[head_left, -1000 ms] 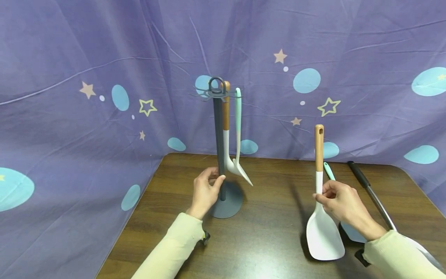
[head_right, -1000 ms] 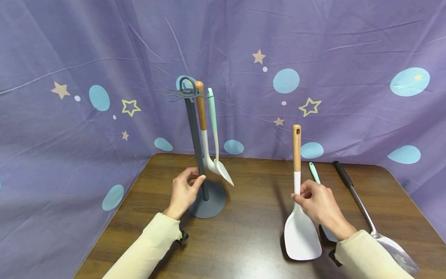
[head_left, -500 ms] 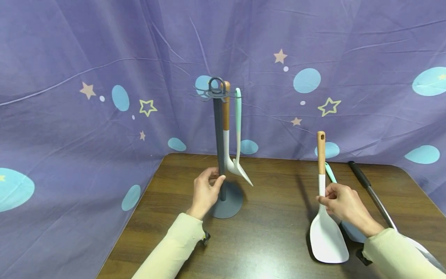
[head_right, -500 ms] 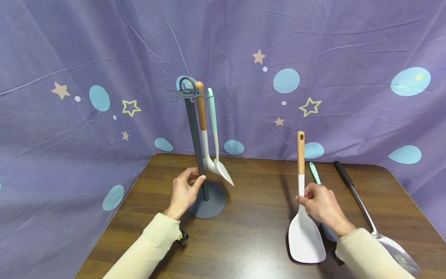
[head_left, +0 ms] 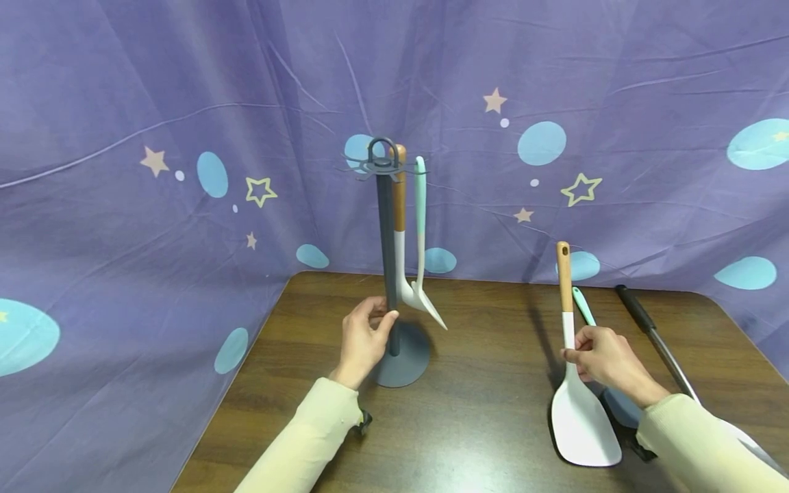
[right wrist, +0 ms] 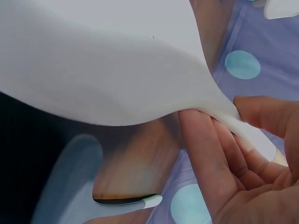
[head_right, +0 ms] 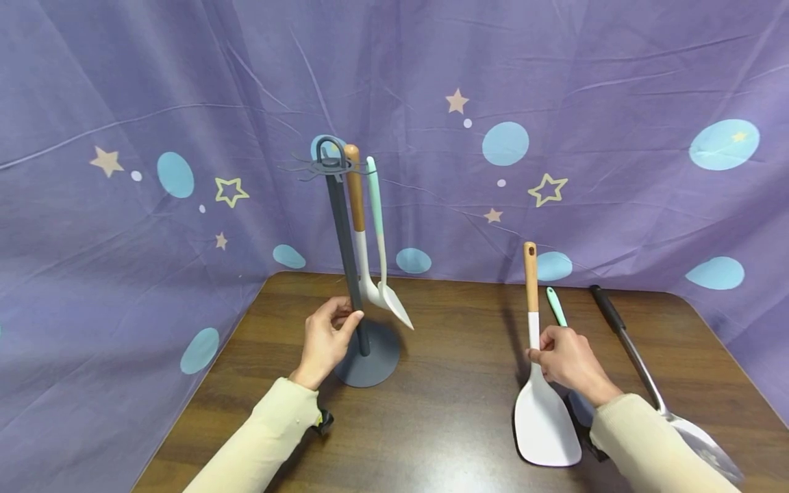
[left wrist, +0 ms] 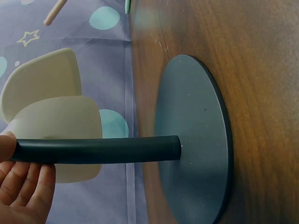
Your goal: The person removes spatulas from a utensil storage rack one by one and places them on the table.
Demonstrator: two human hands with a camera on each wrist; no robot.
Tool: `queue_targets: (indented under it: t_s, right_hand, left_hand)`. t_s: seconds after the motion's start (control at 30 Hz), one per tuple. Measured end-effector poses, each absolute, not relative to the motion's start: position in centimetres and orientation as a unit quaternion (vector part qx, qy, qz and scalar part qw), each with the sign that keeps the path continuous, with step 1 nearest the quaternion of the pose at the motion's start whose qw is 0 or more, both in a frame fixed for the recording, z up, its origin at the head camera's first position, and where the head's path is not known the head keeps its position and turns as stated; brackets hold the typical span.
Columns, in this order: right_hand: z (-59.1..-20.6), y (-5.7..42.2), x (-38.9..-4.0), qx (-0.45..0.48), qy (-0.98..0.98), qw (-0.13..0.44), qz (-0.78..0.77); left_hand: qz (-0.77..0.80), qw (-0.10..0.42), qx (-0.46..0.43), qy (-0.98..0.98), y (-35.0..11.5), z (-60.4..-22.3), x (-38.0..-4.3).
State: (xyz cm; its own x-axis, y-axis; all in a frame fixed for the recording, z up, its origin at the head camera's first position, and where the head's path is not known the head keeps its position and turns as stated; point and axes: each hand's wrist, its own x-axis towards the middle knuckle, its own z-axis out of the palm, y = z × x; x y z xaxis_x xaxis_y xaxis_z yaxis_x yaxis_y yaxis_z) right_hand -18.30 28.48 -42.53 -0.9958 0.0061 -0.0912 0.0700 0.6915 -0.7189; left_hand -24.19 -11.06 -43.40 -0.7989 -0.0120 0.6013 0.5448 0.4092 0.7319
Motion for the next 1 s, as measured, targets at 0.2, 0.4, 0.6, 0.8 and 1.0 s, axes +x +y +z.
queue_targets:
  t_s: [0.2,0.4,0.6,0.8,1.0]
  right_hand:
    - [-43.3,28.6,-18.8,0.024,0.921,0.048,-0.385]
    - [-43.9,28.5,-19.6,0.023,0.924,0.062,-0.376]
    - [-44.0,28.2,-20.3,0.032,0.923,0.081,-0.375]
    - [-44.2,28.0,-20.8,0.033,0.923,0.091,-0.372]
    - [-44.6,27.9,-21.3,0.041,0.922,0.102,-0.372]
  left_hand:
    - [-0.514,0.267,-0.166,-0.798,-11.0,-43.4,-24.1]
    - [-0.513,0.269,-0.168,-0.797,-11.0,-43.3,-24.1]
    - [-0.514,0.270,-0.165,-0.797,-11.0,-43.4,-24.1]
    - [-0.514,0.269,-0.165,-0.798,-11.0,-43.4,-24.1]
    - [-0.515,0.268,-0.162,-0.798,-11.0,-43.4,-24.1]
